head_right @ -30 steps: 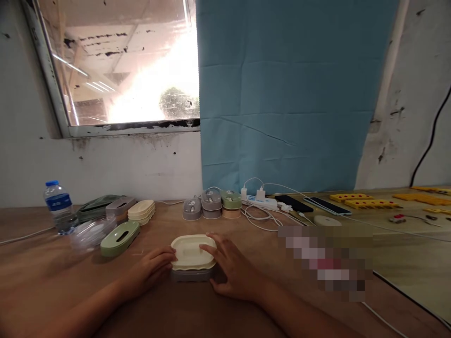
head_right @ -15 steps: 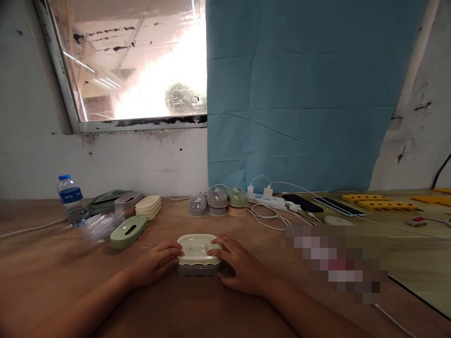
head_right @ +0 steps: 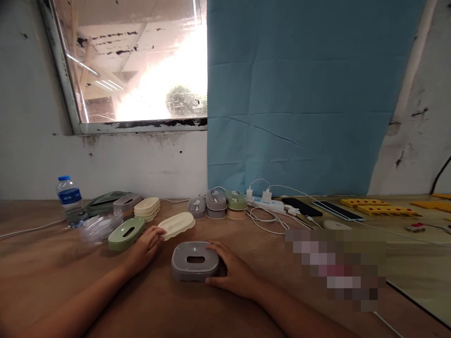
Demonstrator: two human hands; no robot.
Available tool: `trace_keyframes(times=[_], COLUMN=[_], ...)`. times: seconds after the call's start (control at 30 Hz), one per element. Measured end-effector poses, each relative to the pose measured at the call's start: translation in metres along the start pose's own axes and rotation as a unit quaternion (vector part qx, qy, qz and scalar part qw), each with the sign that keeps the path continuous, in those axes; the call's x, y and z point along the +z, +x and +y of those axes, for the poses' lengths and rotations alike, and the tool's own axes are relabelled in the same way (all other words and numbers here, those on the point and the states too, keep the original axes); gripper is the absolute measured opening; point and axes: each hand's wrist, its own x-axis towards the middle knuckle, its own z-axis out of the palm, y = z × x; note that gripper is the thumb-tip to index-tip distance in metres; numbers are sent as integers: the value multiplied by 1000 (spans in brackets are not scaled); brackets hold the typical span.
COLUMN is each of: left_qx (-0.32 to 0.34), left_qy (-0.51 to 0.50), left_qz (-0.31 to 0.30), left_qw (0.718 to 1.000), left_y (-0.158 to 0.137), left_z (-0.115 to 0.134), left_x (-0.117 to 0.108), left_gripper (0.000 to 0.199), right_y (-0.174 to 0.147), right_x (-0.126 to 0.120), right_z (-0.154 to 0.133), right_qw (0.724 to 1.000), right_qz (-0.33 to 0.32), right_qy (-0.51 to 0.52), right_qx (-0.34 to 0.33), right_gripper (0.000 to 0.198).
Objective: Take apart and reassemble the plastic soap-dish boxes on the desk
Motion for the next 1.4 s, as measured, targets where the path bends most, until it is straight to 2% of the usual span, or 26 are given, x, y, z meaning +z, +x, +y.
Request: trace_keyframes(times=[0.1,0.2,0.33,0.43,0.6,0.7,0.8,0.93,1.07,1.2,1.4], left_qx=[17,47,117,137,60,19,19,76,114,115,103], left_qy=[-12,-49,-108,-135,-124,-96,-83,-48,-27,-39,-55], left_qz=[-59,-128,-227,-232,-151,-133,-162,-226,-237,-243,-261], left_qw=[998,990,961,954,979,986,983,970,964,962,958], left_y=[0,-3,-7,-7,-6,-7,-10,-11,-10,-9,-7], left_z=[-6,0,19,29,23,18,20,31,35,32,30], left_x=[1,1,2,1,-6,-5,-3,-4,-5,-5,-8], left_gripper=[18,19,23,35,28,35,50,60,65,65,60], right_y=[-2,-5,-4,-2,-3,-6,-9,-13,-15,-15,-13], right_x=[-7,-14,-18,-18,-15,-12,-11,-17,-26,-31,-32], right_z=[-5,-7,-2,-1,-12,-19,-22,-23,-22,-22,-24], right_qw=[999,996,991,991,995,997,998,996,991,986,981], right_qz=[31,79,135,134,87,55,22,-13,-92,-144,-164], right_qy=[-14,-25,-21,-13,-8,-23,-41,-77,-81,-65,-83], right_qx=[-18,-17,3,28,42,49,47,50,47,46,63], right_gripper=[58,40,38,40,41,42,44,58,74,84,84])
